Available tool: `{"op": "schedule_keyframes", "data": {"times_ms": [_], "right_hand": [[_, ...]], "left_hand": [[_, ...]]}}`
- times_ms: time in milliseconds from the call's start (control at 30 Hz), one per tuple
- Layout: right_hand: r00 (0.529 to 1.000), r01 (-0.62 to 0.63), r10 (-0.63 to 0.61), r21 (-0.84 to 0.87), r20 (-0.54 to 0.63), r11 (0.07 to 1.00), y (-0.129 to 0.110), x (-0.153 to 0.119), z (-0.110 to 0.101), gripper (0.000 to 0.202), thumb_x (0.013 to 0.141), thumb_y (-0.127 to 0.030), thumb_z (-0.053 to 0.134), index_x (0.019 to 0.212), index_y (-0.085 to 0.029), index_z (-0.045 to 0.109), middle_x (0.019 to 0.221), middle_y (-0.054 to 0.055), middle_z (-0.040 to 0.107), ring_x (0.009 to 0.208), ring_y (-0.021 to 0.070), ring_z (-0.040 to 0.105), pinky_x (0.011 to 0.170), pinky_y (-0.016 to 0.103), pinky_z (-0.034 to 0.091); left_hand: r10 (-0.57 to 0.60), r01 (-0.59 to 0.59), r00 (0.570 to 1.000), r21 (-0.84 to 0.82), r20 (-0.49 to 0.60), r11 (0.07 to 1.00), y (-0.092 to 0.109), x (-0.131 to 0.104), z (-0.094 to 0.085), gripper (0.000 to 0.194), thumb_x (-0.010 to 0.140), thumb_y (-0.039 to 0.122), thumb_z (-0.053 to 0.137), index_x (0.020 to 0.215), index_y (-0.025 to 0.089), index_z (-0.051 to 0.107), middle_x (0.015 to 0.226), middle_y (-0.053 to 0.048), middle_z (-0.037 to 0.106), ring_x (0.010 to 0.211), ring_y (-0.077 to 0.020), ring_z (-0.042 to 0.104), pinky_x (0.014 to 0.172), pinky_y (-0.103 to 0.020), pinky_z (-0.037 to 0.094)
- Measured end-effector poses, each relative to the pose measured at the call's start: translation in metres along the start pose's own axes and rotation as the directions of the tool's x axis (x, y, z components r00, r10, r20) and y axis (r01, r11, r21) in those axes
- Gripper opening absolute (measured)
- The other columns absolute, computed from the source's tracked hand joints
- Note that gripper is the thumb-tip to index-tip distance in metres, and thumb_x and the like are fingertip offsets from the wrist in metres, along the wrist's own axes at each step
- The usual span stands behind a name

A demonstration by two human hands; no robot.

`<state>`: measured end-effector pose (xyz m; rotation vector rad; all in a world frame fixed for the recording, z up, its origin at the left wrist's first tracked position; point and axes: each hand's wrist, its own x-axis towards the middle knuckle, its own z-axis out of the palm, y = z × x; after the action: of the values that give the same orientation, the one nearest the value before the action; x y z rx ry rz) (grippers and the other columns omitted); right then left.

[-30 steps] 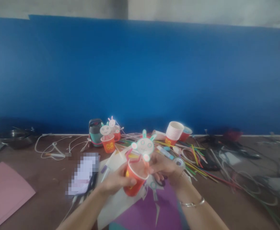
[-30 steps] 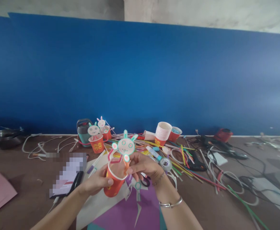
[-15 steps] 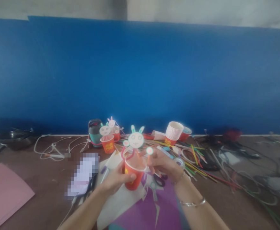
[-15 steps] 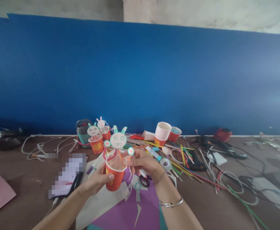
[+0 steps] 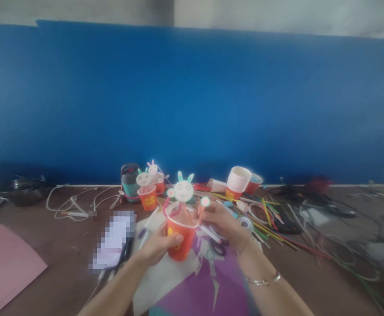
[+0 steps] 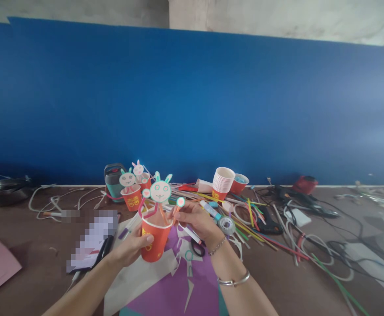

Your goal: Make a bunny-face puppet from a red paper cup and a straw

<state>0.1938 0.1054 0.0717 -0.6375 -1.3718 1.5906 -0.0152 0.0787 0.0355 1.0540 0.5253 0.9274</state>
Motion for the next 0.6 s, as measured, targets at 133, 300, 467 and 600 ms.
{"op": "schedule_keyframes", "data": {"times_ms": [133,300,467,600], "right_hand": [[1.0,-0.02,0.02,0.0,0.023,1.0,0.0008,-0.0006,-0.0005,0.022,0.075,-0.035,0.075,0.07,-0.016,0.067,0.063,0.0,0.063,0.049,0.0082,0.051,0.046,0.02,0.034],[0.999,-0.007,0.005,-0.032,-0.041,0.999,0.0006,0.0,0.0025,0.021,0.077,-0.034,0.074,0.071,-0.015,0.066,0.062,-0.001,0.063,0.051,0.0085,0.052,0.049,0.021,0.037],[1.0,-0.011,0.007,-0.143,-0.027,0.99,0.0031,0.0018,0.0006,0.019,0.079,-0.034,0.072,0.087,-0.017,0.071,0.087,0.004,0.069,0.079,0.016,0.061,0.076,0.029,0.047],[0.99,-0.031,0.049,-0.134,0.129,0.991,0.0045,0.0003,-0.0063,0.026,0.082,-0.04,0.068,0.093,-0.018,0.072,0.094,0.006,0.069,0.09,0.0194,0.061,0.089,0.036,0.045]], "left_hand": [[0.013,-0.014,1.0,0.015,0.016,1.0,0.0019,-0.0008,0.0017,0.072,0.061,0.046,0.085,0.122,0.016,0.06,0.1,-0.012,0.068,0.085,-0.0228,0.061,0.07,-0.028,0.045],[0.013,-0.014,1.0,0.022,0.011,1.0,0.0009,-0.0005,0.0017,0.07,0.061,0.043,0.085,0.121,0.016,0.06,0.102,-0.011,0.068,0.09,-0.0243,0.061,0.075,-0.031,0.045],[0.03,-0.03,1.0,-0.025,-0.004,0.999,0.0002,-0.0001,0.0031,0.064,0.062,0.04,0.086,0.117,0.018,0.063,0.108,-0.011,0.067,0.101,-0.0279,0.059,0.088,-0.037,0.043],[0.013,-0.012,1.0,-0.024,0.02,1.0,0.0015,-0.001,0.0047,0.068,0.06,0.043,0.086,0.118,0.017,0.063,0.108,-0.012,0.067,0.101,-0.0296,0.059,0.086,-0.037,0.044]]}}
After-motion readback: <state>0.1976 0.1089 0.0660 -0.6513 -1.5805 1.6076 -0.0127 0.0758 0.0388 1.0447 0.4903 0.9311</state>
